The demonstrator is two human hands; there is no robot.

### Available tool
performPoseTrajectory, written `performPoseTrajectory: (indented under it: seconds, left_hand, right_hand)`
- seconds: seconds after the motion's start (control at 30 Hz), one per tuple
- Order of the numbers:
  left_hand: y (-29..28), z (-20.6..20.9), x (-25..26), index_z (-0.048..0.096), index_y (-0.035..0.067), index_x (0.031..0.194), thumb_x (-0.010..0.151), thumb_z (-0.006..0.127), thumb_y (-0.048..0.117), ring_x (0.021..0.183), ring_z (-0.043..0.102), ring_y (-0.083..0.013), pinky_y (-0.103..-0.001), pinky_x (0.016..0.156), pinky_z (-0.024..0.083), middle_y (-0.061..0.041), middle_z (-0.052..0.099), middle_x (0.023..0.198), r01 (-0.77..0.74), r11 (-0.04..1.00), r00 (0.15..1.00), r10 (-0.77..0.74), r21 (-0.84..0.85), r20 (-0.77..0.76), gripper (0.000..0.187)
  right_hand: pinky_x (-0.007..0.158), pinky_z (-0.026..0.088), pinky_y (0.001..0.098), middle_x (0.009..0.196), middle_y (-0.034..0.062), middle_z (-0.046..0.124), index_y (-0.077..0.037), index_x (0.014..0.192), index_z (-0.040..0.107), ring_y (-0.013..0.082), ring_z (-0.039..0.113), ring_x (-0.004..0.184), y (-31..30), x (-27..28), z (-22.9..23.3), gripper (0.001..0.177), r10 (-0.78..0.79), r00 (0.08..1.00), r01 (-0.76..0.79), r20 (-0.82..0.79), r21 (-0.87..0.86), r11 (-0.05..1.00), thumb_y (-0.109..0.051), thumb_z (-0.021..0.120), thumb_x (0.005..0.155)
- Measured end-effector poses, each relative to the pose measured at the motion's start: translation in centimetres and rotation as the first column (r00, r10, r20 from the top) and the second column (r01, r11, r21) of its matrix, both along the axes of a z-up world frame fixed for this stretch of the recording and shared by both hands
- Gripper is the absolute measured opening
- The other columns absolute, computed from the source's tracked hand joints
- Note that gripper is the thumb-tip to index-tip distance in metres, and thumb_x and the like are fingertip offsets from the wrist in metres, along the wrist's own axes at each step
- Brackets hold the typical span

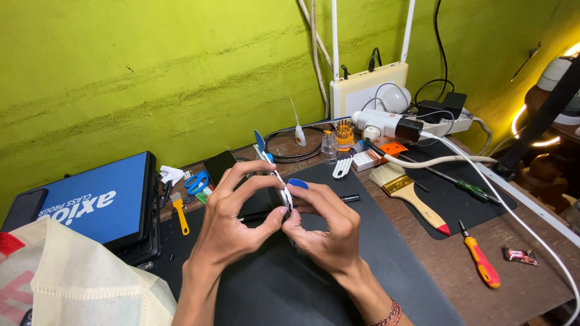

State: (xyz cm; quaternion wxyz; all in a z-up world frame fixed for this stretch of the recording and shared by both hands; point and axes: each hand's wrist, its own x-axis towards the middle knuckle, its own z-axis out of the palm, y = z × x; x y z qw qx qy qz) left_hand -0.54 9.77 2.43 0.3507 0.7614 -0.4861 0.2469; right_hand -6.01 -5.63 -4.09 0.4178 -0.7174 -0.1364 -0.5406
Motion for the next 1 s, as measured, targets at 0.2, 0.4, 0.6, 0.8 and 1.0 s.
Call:
performPoseTrajectory:
  seconds: [0.2,0.4,0.6,0.8,1.0]
  left_hand:
    - [-0.3,0.1,-0.1,0.070,0.013,0.108,0.086,0.074,0.017,0.113,0.066,-0.0249,-0.036,0.099,0.050,-0.008,0.065,0.122,0.001,1.000,1.000,-0.001,-0.008,-0.019,0.022]
    - [-0.3,0.1,-0.2,0.071,0.013,0.107,0.087,0.076,0.017,0.113,0.065,-0.0243,-0.037,0.101,0.049,-0.007,0.066,0.122,-0.003,1.000,1.000,0.002,-0.013,-0.026,0.021]
    - [-0.4,-0.2,-0.1,0.073,0.017,0.108,0.087,0.080,0.024,0.109,0.065,-0.0228,-0.036,0.096,0.048,-0.004,0.067,0.119,-0.062,0.998,0.998,0.062,-0.005,0.032,0.023]
    - [-0.8,-0.4,0.2,0.074,0.015,0.105,0.088,0.081,0.027,0.114,0.054,-0.0294,-0.044,0.103,0.047,-0.004,0.066,0.114,-0.094,0.995,0.978,0.097,-0.024,0.185,0.022]
    - [-0.7,-0.5,0.1,0.073,0.013,0.103,0.087,0.084,0.026,0.115,0.059,-0.0319,-0.044,0.101,0.050,-0.006,0.065,0.110,-0.113,0.993,0.975,0.117,-0.031,0.188,0.023]
  right_hand:
    - [0.077,0.068,0.0222,0.104,0.0154,0.072,0.000,0.110,0.072,0.0161,0.077,0.074,-0.3,0.2,-0.4,0.032,0.003,1.000,-0.003,0.004,0.003,1.000,0.007,0.069,0.079]
    - [0.076,0.066,0.0211,0.108,0.0145,0.073,-0.001,0.111,0.073,0.0154,0.078,0.076,-1.1,0.3,-0.7,0.032,0.073,0.997,-0.073,-0.030,0.013,0.997,0.004,0.069,0.079]
    - [0.075,0.065,0.0216,0.107,0.0147,0.074,-0.001,0.109,0.074,0.0151,0.078,0.075,-1.5,0.2,-0.5,0.025,0.073,0.997,-0.074,-0.038,-0.021,0.997,0.001,0.075,0.084]
    - [0.077,0.066,0.0216,0.105,0.0142,0.076,-0.001,0.108,0.075,0.0145,0.076,0.080,-2.8,0.2,0.1,0.024,0.134,0.988,-0.138,-0.071,-0.056,0.989,0.001,0.076,0.084]
    - [0.071,0.065,0.0187,0.097,0.0137,0.077,-0.003,0.098,0.078,0.0127,0.075,0.077,-4.2,0.5,0.2,0.014,0.224,0.962,-0.227,-0.157,-0.001,0.974,-0.003,0.079,0.084]
